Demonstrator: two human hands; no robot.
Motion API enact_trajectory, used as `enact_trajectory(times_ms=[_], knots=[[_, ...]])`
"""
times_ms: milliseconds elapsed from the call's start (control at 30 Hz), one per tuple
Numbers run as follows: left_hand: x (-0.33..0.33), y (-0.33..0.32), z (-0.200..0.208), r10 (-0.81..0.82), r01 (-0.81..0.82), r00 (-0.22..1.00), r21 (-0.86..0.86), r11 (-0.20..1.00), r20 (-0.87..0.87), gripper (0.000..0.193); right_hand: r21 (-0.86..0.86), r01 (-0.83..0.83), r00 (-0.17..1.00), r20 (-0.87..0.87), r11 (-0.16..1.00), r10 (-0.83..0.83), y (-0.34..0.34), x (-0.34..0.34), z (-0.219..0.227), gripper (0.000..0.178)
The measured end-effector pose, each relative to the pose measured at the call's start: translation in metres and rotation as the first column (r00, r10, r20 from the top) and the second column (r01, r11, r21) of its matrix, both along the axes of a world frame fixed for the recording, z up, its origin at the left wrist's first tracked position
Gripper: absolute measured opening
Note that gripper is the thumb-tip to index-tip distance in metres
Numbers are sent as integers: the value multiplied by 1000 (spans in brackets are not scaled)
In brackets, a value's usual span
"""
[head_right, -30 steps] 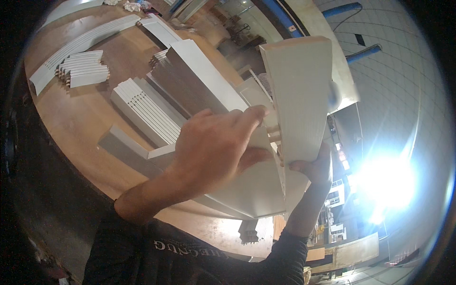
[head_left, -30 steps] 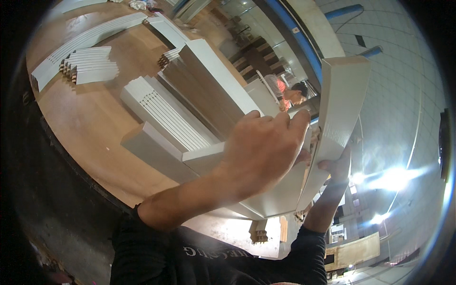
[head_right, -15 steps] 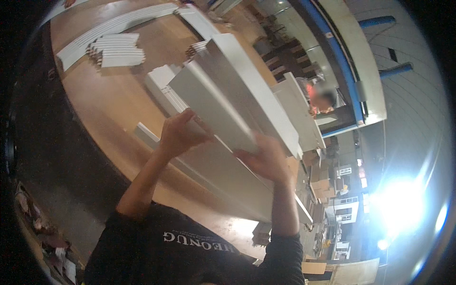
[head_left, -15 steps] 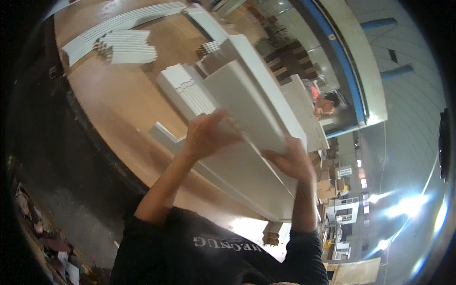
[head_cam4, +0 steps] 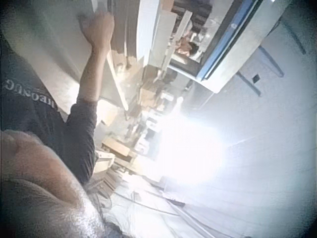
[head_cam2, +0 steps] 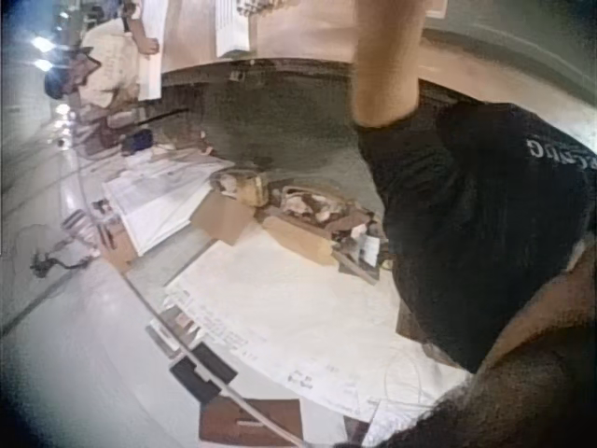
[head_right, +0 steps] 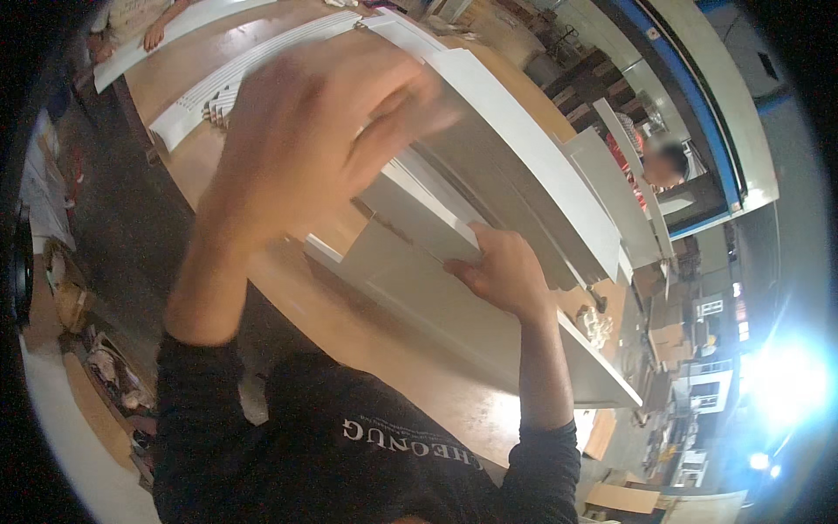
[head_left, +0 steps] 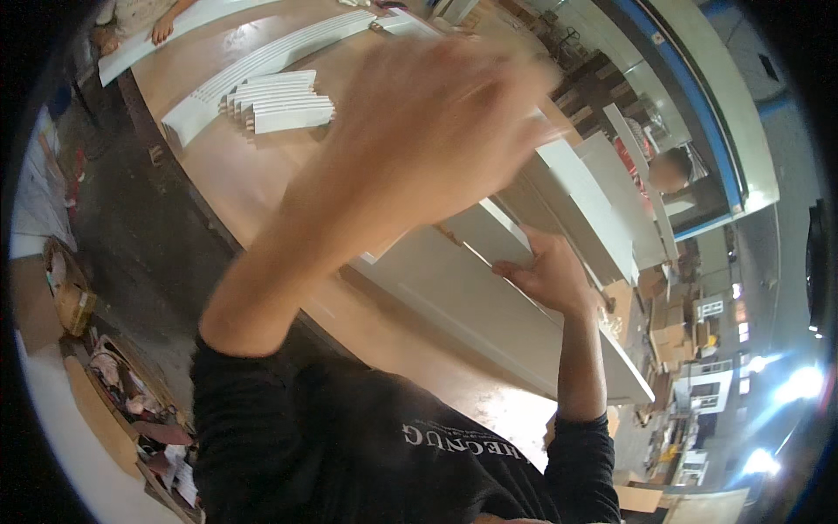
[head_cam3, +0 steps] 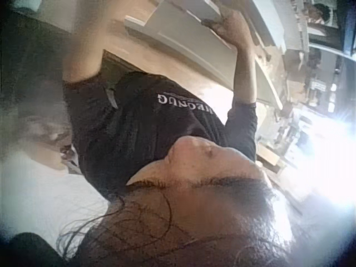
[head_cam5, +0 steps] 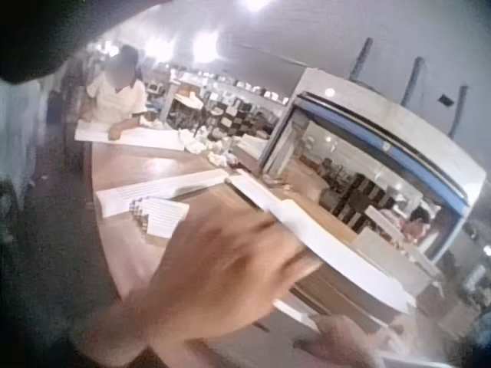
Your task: The person repeatedly picks up white slatted panels and thin white strips from a workbench, aligns the strips into the panel grooves, and stacks the assembled units. The person handles the parts by hand without visible tools, working alongside others in a workshop.
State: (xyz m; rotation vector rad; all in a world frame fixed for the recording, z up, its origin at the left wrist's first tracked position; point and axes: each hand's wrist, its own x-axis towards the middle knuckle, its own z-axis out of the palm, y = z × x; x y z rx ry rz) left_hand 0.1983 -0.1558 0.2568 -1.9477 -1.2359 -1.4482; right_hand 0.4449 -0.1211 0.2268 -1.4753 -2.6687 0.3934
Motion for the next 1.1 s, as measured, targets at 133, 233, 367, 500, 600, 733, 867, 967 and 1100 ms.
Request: enact_trajectory(times_ms=[133, 233, 367, 500, 600, 733, 867, 967, 1100], knots=[[32, 22, 58, -152, 144, 988, -161, 976, -41, 22, -18, 19, 1000, -1, 1000, -19, -1, 14, -3, 32], [55, 57, -5, -183, 147, 983, -569, 809, -6, 39, 38, -27, 1000, 7, 999, 27, 3, 13, -6, 31], [70, 81, -47, -239, 82, 968, -792, 605, -82, 52, 98, 25, 998, 50, 995, -30, 5, 13, 0, 32], [57, 88, -26, -338, 78, 925, -780, 621, -176, 53, 35, 46, 995, 86, 998, -49, 8, 10, 1, 29], [72, 74, 37, -270, 53, 919, -588, 807, -287, 44, 23, 31, 999, 8, 999, -32, 7, 21, -12, 27], [57, 81, 59, -332, 160, 933, -666, 728, -138, 35, 10, 29, 999, 16, 1000, -30, -2, 21, -3, 27], [63, 79, -4, -267, 173, 962, -886, 430, 58, 37, 24, 61, 997, 55, 998, -62, -9, 17, 0, 29], [63, 75, -48, -303, 228, 953, -681, 696, 10, 40, 83, 36, 999, 23, 996, -38, -11, 20, 0, 32], [47, 56, -47, -328, 331, 943, -260, 907, 57, 39, 119, 83, 991, 90, 989, -94, -11, 59, -8, 35]])
